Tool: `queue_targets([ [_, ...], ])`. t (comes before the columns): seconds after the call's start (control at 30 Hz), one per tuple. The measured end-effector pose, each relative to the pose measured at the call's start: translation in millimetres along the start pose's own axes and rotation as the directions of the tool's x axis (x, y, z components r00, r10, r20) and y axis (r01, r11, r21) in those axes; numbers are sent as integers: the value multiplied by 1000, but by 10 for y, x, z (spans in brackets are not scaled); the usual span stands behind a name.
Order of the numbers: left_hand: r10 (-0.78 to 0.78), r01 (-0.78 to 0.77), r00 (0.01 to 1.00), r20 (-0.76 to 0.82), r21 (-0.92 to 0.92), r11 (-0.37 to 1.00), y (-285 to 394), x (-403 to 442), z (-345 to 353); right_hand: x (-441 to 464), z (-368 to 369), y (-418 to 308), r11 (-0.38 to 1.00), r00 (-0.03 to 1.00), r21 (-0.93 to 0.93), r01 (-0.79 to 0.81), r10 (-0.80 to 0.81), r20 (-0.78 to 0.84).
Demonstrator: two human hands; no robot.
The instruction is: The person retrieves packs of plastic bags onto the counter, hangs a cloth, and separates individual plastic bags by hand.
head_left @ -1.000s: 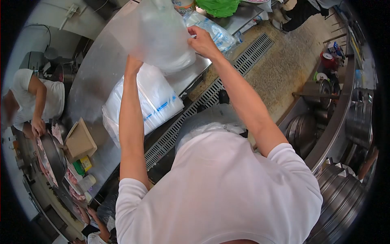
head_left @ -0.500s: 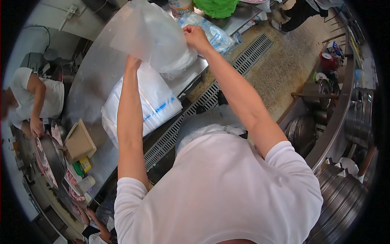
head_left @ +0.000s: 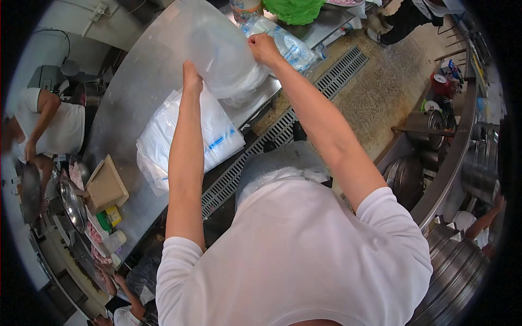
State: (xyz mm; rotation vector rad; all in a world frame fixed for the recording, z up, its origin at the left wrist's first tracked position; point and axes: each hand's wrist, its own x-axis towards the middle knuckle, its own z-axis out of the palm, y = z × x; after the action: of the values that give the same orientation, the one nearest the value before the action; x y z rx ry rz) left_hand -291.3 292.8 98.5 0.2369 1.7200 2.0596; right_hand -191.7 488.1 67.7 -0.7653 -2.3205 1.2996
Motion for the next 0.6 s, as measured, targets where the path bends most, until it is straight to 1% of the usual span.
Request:
queue_targets([
  [0.1,-27,25,998,-49,-38,999,-17,-160,67,-23,-46,22,996,992,-46,-74,79,102],
  [0.17,-72,68,993,-90,-50,996,-89,-230,66,-51,-33,86,998,993,-51,-29,35,117],
  [0.2,-70,69,995,-73,-17,998,-148,-234,30,-53,8,180,999,992,-54,-7,13,122],
  [0.27,-68,70,997,-39,50,996,-284,-260,-53,-105,171,411,989,988,-133,63,-43,146],
  [0.3,-48,52,998,-48,69,996,-349,-260,-57,-104,189,435,980,985,-172,99,-72,157],
  [0.4,0,10,997,-81,118,993,-661,-343,-128,-209,223,484,987,959,-161,-25,69,276],
  [0.47,53,-40,994,-100,128,991,-811,-271,-167,-216,253,491,982,969,-187,14,33,246],
  [0.5,16,-1,993,-116,126,992,-859,-246,-181,-228,252,503,979,974,-202,31,16,228],
  [0.57,-56,73,988,-142,123,990,-880,-171,-211,-256,234,502,993,965,-67,-98,112,238],
  [0.6,-173,188,979,-109,154,970,-758,-178,-204,-281,192,458,987,956,-1,-162,157,247],
])
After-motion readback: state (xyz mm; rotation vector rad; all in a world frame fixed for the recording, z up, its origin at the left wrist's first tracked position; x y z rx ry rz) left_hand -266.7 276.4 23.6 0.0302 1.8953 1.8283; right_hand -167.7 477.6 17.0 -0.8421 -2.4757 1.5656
